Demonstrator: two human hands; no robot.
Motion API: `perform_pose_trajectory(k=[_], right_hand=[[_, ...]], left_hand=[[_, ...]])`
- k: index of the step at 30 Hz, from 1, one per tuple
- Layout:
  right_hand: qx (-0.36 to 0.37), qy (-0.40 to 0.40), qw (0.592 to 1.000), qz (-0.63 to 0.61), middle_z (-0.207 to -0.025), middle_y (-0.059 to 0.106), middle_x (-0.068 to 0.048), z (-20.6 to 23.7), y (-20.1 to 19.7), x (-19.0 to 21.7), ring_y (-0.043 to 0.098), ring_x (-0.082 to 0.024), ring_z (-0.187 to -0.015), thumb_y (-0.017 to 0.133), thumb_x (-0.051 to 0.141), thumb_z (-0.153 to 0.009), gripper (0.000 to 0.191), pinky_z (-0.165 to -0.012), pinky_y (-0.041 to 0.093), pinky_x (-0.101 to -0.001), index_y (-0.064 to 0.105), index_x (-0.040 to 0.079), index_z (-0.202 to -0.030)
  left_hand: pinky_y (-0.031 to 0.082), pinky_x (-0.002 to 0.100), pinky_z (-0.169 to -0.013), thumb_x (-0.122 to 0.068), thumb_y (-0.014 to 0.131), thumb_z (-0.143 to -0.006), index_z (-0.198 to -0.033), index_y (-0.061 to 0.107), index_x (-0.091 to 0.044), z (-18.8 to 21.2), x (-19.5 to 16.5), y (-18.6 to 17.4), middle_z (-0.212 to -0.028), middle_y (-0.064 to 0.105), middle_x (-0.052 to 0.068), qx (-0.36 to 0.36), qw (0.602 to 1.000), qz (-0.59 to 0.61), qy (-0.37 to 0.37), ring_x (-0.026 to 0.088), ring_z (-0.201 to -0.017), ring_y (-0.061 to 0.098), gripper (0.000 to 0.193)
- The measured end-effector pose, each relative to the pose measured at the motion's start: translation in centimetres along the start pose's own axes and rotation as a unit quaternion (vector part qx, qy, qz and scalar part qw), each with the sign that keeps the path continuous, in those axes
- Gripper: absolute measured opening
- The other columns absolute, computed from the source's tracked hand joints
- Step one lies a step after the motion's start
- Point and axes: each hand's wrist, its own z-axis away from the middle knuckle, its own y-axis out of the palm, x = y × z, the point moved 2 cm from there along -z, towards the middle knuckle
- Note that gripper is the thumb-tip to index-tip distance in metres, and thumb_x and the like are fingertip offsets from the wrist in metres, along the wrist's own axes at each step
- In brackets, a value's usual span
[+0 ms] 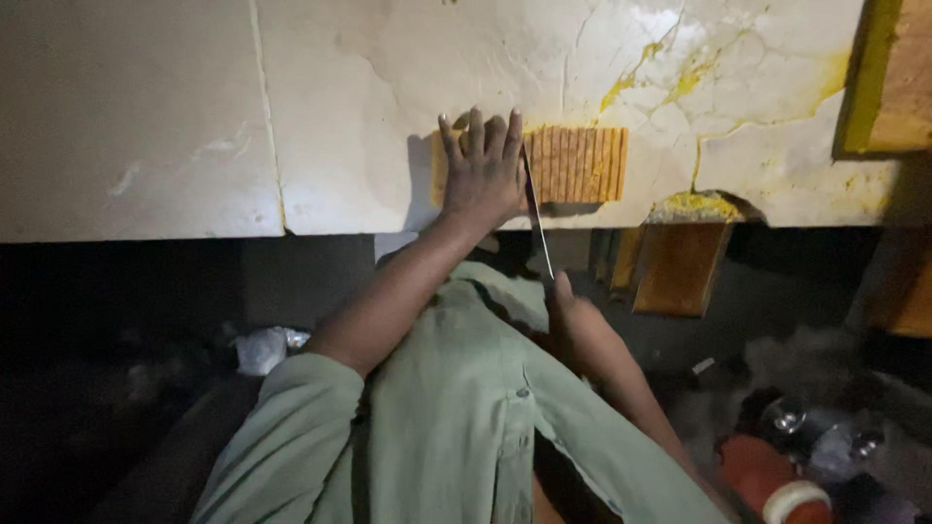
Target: The person cuts yellow wax blocks into thin slices with a long knife on a tiled table, slicing one block at a time and setting slices aside. They then handle a tray of wax material, pour yellow powder onto a sheet, and cover it with another sheet.
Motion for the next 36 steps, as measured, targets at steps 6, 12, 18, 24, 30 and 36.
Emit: perform_pose_trajectory(k=[6, 12, 18, 24, 30, 36], right_hand=[[-0.083, 0.046, 0.995, -0.027, -0.102, 0.07, -0.031, -8.9, 0.0, -1.4, 0.07, -0.048, -0.092, 0.08, 0.024, -0.082, 0.094, -0.077, 0.057, -0.0503, 0.02, -0.006, -0.148], [-0.141, -0.009, 0.99, -0.005, -0.104, 0.073, -0.03, -10.6, -6.9, 5.2, 0.072, -0.046, -0.098, 0.079, 0.017, -0.086, 0.06, -0.08, 0.058, -0.0499, 0.043, -0.001, -0.13], [-0.017, -0.001, 1.0, -0.022, -0.097, 0.068, -0.033, -0.9, -0.2, 0.5, 0.065, -0.054, -0.089, 0.078, 0.028, -0.081, 0.077, -0.074, 0.053, -0.0539, 0.034, -0.01, -0.132], [-0.09, 0.006, 0.996, 0.012, -0.099, 0.067, -0.036, -7.1, 2.6, -1.5, 0.064, -0.056, -0.089, 0.074, 0.025, -0.094, 0.074, -0.075, 0.052, -0.0565, 0.029, -0.012, -0.139], [-0.099, 0.03, 0.995, -0.003, -0.102, 0.07, -0.035, -12.4, -5.3, 3.8, 0.068, -0.051, -0.097, 0.07, 0.015, -0.084, 0.076, -0.077, 0.056, -0.0518, 0.028, -0.008, -0.143], [-0.039, -0.006, 0.999, -0.033, -0.099, 0.067, -0.035, -3.3, -1.3, 3.2, 0.067, -0.052, -0.09, 0.077, 0.014, -0.08, 0.098, -0.073, 0.055, -0.0526, 0.013, -0.012, -0.15]], left_hand=[[0.004, 0.075, -0.121, -0.037, 0.052, -0.098, -0.16, 0.028, 0.002, -0.3, 0.3, 1.0, -0.162, 0.035, 0.025, -0.06, 0.998, 0.021, 0.012, 0.043, -0.154, 0.023, 0.077], [0.003, 0.076, -0.119, -0.038, 0.05, -0.102, -0.162, 0.031, -0.002, 0.1, 1.1, 0.4, -0.163, 0.034, 0.025, -0.06, 0.997, -0.047, 0.016, 0.045, -0.155, 0.02, 0.073], [0.006, 0.082, -0.114, -0.037, 0.048, -0.101, -0.16, 0.031, -0.003, -0.1, 1.2, 0.1, -0.157, 0.039, 0.022, -0.005, 1.0, -0.008, 0.005, 0.045, -0.151, 0.024, 0.07], [0.006, 0.079, -0.12, -0.038, 0.045, -0.107, -0.163, 0.028, 0.0, 0.2, 1.6, 1.7, -0.163, 0.033, 0.024, -0.045, 0.999, 0.004, 0.016, 0.043, -0.156, 0.021, 0.07], [0.008, 0.081, -0.115, -0.038, 0.047, -0.101, -0.163, 0.028, -0.005, 0.1, 2.5, 1.2, -0.166, 0.027, 0.024, -0.097, 0.995, -0.027, 0.022, 0.046, -0.155, 0.017, 0.072], [0.011, 0.085, -0.111, -0.038, 0.052, -0.1, -0.161, 0.026, -0.007, 0.6, 2.2, -0.2, -0.156, 0.035, 0.02, -0.036, 0.999, -0.005, -0.008, 0.049, -0.15, 0.023, 0.073]])
